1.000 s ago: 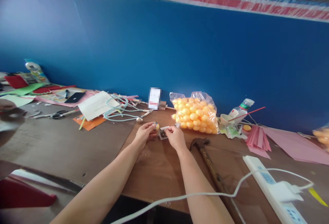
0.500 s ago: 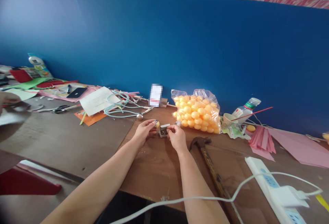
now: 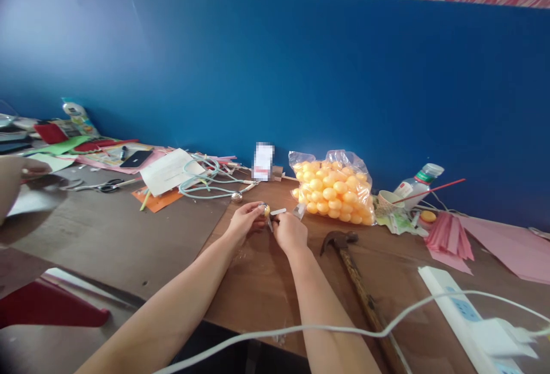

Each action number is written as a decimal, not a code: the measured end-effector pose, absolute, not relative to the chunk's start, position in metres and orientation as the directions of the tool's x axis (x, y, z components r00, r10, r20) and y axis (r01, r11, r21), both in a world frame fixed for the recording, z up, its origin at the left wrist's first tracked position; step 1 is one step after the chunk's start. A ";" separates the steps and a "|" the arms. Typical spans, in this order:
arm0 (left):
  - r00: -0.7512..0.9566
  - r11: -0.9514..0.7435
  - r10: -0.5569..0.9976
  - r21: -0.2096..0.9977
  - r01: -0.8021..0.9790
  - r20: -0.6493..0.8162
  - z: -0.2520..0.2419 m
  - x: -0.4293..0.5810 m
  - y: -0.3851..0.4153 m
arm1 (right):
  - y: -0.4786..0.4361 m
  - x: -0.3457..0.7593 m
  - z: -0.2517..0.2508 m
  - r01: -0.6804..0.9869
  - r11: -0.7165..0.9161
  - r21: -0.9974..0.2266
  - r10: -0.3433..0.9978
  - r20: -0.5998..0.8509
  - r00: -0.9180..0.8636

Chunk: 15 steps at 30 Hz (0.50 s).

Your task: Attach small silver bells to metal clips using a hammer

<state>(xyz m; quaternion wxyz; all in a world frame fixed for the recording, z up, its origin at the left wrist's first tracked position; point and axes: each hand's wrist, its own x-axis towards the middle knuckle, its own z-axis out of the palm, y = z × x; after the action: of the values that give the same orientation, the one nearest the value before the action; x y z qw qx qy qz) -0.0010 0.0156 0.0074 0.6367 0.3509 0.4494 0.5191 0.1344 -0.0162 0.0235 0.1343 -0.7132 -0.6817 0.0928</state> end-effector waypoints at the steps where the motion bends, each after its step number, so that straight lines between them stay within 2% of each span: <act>1: 0.057 0.215 0.977 0.915 -0.343 -0.208 0.008 -0.001 0.015 | -0.016 0.135 0.024 0.947 -0.047 -0.318 0.997 0.039 0.063; 8: 0.064 0.221 0.975 0.918 -0.329 -0.212 0.006 0.000 0.015 | -0.016 0.138 0.016 0.930 -0.078 -0.360 0.994 0.041 0.099; 12: 0.070 0.224 0.974 0.913 -0.340 -0.213 0.004 0.000 0.016 | -0.015 0.138 0.012 0.918 -0.061 -0.391 0.990 0.096 0.107; 15: 0.076 0.224 0.974 0.907 -0.356 -0.211 0.005 0.000 0.016 | -0.015 0.140 0.011 0.885 -0.070 -0.460 0.974 0.159 0.159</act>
<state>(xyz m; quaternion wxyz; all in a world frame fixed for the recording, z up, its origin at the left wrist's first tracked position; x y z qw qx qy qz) 0.0002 0.0160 0.0046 0.6449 0.3492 0.4431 0.5156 0.1397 -0.0145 0.0111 0.2323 -0.7250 -0.6412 0.0959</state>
